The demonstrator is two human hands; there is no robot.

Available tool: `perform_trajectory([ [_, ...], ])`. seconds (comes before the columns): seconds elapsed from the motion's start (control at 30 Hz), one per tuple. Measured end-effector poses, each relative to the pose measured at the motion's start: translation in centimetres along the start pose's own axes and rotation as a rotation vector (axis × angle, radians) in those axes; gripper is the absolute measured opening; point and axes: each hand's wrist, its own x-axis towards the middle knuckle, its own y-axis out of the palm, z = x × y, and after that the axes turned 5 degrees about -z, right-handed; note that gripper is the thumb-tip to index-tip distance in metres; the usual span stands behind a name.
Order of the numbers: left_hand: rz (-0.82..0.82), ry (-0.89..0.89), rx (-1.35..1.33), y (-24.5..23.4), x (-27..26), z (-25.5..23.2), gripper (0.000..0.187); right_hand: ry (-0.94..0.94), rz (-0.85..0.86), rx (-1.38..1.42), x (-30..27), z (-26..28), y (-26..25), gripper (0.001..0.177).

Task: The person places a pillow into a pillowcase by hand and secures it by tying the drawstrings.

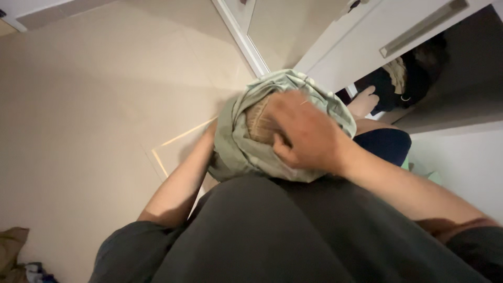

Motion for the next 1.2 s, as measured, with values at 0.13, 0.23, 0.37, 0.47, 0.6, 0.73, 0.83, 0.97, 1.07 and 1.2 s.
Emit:
perform_trajectory([
  [0.13,-0.025,0.042,0.045,-0.8,0.1,-0.9,0.052,-0.203,-0.207,0.101,1.5,0.3,0.5,0.072],
  [0.23,-0.066,0.067,0.052,-0.1,-0.4,-1.4,0.054,-0.259,-0.256,0.163,2.7,-0.4,1.8,0.077],
  [0.37,-0.174,0.084,0.113,-1.2,0.2,-0.7,0.056,-0.12,0.018,0.218,3.3,-0.4,2.2,0.056],
  [0.47,-0.362,0.029,0.256,-4.5,2.5,1.7,0.058,-0.221,-0.042,0.243,2.6,0.2,1.1,0.047],
  [0.6,-0.48,-0.099,0.366,-8.0,3.6,6.5,0.06,-0.34,-0.216,0.156,0.5,0.3,-1.0,0.033],
  [0.73,-0.441,-0.117,0.614,-6.1,4.7,9.3,0.055,-0.373,-0.288,0.227,-1.2,-0.7,0.8,0.029],
  [0.83,-0.427,-0.175,0.419,-4.7,4.6,9.2,0.051,-0.086,-0.384,0.257,-0.3,-4.3,3.8,0.024],
  [0.97,-0.872,-0.051,0.181,-5.6,1.1,8.0,0.037,0.543,-0.505,0.903,1.5,-9.1,4.0,0.019],
  [1.07,-0.853,-0.408,-0.007,-3.1,-2.0,5.3,0.047,0.898,-0.595,1.292,3.6,-9.3,3.3,0.019],
  [1.2,-0.898,-0.353,-0.133,2.3,-0.5,4.6,0.048,0.977,-0.615,1.271,5.2,-7.3,4.8,0.025],
])
